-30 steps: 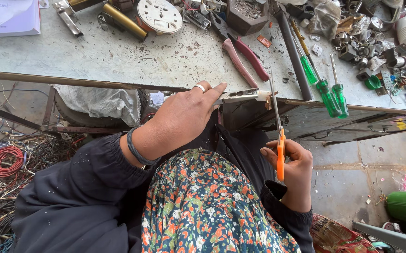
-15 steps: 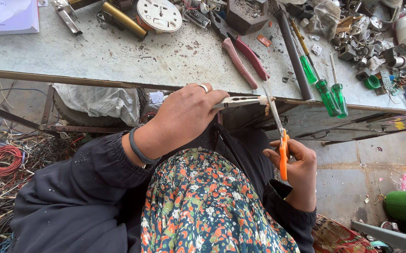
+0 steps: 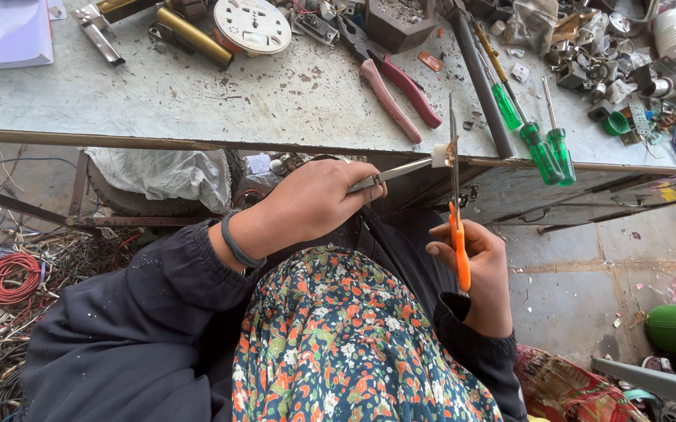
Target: The person uses pliers and a hammer to break apart a small white plastic electrical component, then uses orange-handled scissors to trim protruding parts. They continue to manipulate the component with pliers and a hammer, breaking off pieces and placing them on the workbench.
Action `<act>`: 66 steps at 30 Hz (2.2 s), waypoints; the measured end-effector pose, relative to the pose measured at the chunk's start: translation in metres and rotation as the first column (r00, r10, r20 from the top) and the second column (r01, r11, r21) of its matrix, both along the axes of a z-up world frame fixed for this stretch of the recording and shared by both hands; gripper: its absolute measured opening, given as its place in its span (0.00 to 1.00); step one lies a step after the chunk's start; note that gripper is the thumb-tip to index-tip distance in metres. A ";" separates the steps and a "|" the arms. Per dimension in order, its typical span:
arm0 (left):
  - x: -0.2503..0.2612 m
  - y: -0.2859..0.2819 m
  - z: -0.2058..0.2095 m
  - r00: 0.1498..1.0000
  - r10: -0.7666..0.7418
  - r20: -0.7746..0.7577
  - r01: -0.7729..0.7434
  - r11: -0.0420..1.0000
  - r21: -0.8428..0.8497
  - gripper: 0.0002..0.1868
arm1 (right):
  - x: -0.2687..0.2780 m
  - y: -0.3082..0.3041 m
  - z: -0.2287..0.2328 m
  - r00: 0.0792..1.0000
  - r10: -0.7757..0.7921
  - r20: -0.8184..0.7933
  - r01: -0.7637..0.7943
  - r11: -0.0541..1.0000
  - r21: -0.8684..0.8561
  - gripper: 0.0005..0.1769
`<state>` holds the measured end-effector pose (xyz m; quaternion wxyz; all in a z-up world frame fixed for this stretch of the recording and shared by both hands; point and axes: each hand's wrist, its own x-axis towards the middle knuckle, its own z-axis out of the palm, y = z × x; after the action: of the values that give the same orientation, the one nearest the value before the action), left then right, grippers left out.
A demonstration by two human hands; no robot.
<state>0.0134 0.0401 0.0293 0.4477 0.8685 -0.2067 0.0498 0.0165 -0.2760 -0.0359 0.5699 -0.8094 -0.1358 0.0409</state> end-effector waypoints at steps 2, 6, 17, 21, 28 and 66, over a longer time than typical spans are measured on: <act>0.000 -0.001 0.002 0.995 -0.007 -0.099 0.008 1.000 0.010 0.18 | 0.000 -0.003 -0.003 0.997 0.035 -0.062 -0.031 0.997 0.065 0.18; -0.001 -0.002 0.006 0.975 -0.027 -0.221 0.020 0.999 -0.035 0.18 | 0.001 -0.004 -0.006 0.992 0.098 -0.078 -0.082 0.979 0.184 0.21; -0.013 -0.022 -0.019 0.987 -0.105 -0.119 0.117 0.988 0.097 0.12 | -0.013 0.025 0.002 0.996 -0.015 0.089 -0.044 0.784 0.619 0.21; -0.018 -0.033 -0.034 0.991 -0.129 0.022 0.124 0.979 0.159 0.11 | -0.018 0.027 0.004 0.990 -0.143 -0.004 0.117 0.788 0.604 0.15; -0.026 -0.035 -0.039 0.990 -0.131 -0.060 0.140 0.969 0.202 0.19 | -0.020 0.027 0.004 0.994 -0.108 0.013 0.083 0.827 0.556 0.12; -0.005 -0.016 -0.017 0.999 -0.028 0.037 0.030 0.998 -0.056 0.20 | -0.017 0.023 0.000 0.942 -0.207 0.265 0.157 0.967 0.199 0.22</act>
<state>0.0082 0.0239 0.0119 0.4691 0.8513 -0.2258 0.0650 -0.0007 -0.2531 -0.0358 0.6147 -0.7627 -0.1436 -0.1404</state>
